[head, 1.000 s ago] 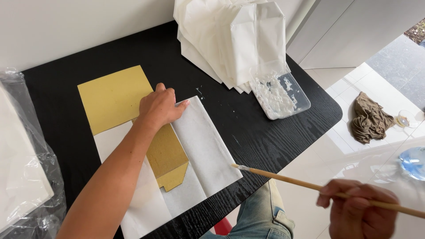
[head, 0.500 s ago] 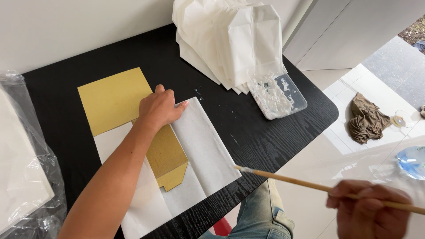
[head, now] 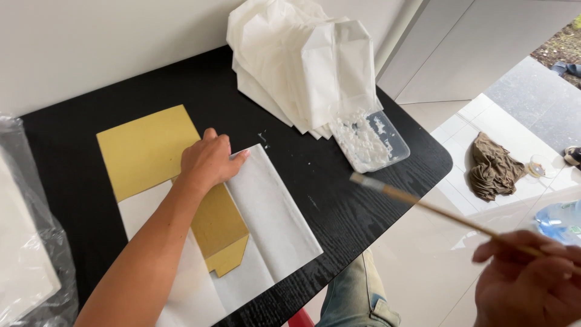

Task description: The person folds a white sheet of paper over a yellow cardboard template on a black table. They smooth the paper with their hands, then use a brush to apply a white substance along the folded edge. Finally, they fold the paper again to complete the shape.

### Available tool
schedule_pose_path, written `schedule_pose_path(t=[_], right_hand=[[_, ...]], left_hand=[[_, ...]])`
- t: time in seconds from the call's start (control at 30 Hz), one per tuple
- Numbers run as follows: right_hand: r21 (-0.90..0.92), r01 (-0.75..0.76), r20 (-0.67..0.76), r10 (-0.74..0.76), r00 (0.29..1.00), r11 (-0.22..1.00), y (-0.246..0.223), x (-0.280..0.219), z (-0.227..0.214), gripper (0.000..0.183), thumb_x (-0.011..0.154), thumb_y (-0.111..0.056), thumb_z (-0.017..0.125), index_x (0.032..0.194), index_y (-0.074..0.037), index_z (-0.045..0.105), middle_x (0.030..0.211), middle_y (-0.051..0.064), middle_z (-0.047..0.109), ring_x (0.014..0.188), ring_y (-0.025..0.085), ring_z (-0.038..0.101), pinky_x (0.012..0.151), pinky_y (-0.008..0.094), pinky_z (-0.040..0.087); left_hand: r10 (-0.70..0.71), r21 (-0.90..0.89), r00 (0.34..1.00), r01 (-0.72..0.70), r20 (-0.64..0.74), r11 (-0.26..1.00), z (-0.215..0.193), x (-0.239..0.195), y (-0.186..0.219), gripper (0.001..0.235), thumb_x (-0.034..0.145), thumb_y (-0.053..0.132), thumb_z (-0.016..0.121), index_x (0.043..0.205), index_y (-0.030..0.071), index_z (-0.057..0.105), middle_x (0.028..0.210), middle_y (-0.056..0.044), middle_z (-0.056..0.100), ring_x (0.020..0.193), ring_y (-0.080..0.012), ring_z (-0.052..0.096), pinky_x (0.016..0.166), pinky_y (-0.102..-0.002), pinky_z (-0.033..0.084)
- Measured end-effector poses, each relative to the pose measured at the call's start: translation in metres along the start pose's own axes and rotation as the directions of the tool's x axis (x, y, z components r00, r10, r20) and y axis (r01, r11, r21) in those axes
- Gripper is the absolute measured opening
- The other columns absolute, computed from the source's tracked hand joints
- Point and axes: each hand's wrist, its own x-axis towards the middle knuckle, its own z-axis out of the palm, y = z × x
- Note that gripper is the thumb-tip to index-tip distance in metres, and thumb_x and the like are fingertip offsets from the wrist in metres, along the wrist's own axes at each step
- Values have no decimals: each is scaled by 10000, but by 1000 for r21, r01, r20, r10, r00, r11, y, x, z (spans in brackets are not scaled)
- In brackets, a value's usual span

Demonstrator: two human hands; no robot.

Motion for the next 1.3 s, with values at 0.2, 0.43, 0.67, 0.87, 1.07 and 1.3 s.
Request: schedule_pose_path(t=[0.2, 0.43, 0.67, 0.87, 1.07, 1.3], right_hand=[[115, 80, 110, -93, 990, 990, 43, 45, 35, 13, 1244, -122, 375, 1232, -119, 375, 1135, 243, 609, 761, 296, 618, 698, 353, 546], [61, 74, 251, -87, 964, 995, 61, 57, 72, 54, 1162, -26, 324, 1161, -45, 375, 1144, 244, 624, 844, 274, 659, 753, 341, 562], [108, 4, 249, -31, 968, 994, 76, 63, 77, 64, 1160, -49, 336, 1165, -63, 398, 1115, 225, 629, 831, 281, 663, 723, 343, 592], [245, -125, 173, 84, 981, 961, 83, 68, 64, 106, 1199, -67, 325, 1184, -117, 418, 1113, 209, 639, 820, 281, 658, 728, 335, 570], [307, -155, 112, 126, 986, 939, 68, 62, 63, 102, 1224, -90, 363, 1222, -135, 454, 1106, 202, 652, 803, 303, 647, 697, 340, 562], [396, -227, 40, 230, 972, 890, 42, 43, 68, 175, 1160, -58, 388, 1192, -161, 526, 1035, 198, 665, 746, 314, 646, 624, 362, 541]], left_hand=[[-76, -14, 996, 76, 53, 997, -7, -1, 6, 518, 995, 676, 470, 953, 177, 602, 1151, 0, 513, 750, -289, 655, 676, -429, 502], [-98, 33, 992, 96, 76, 995, -12, -1, 13, 515, 1006, 662, 450, 895, 170, 560, 1091, 23, 516, 646, -256, 606, 601, -391, 464], [-114, 15, 991, 113, 77, 994, -8, 5, 10, 525, 981, 681, 475, 872, 172, 545, 1066, 41, 517, 632, -238, 590, 595, -384, 463], [-150, -30, 979, 155, 141, 987, -19, 2, 13, 516, 976, 682, 478, 913, 179, 572, 1125, 52, 526, 667, -236, 615, 667, -396, 489], [-153, -101, 975, 170, 160, 980, -24, -1, 11, 476, 951, 663, 533, 886, 192, 566, 1112, 57, 514, 698, -224, 609, 699, -383, 482], [-82, -97, 990, 94, 118, 991, -14, 3, 3, 464, 955, 661, 562, 917, 198, 570, 1111, 39, 500, 685, -233, 613, 661, -392, 464]])
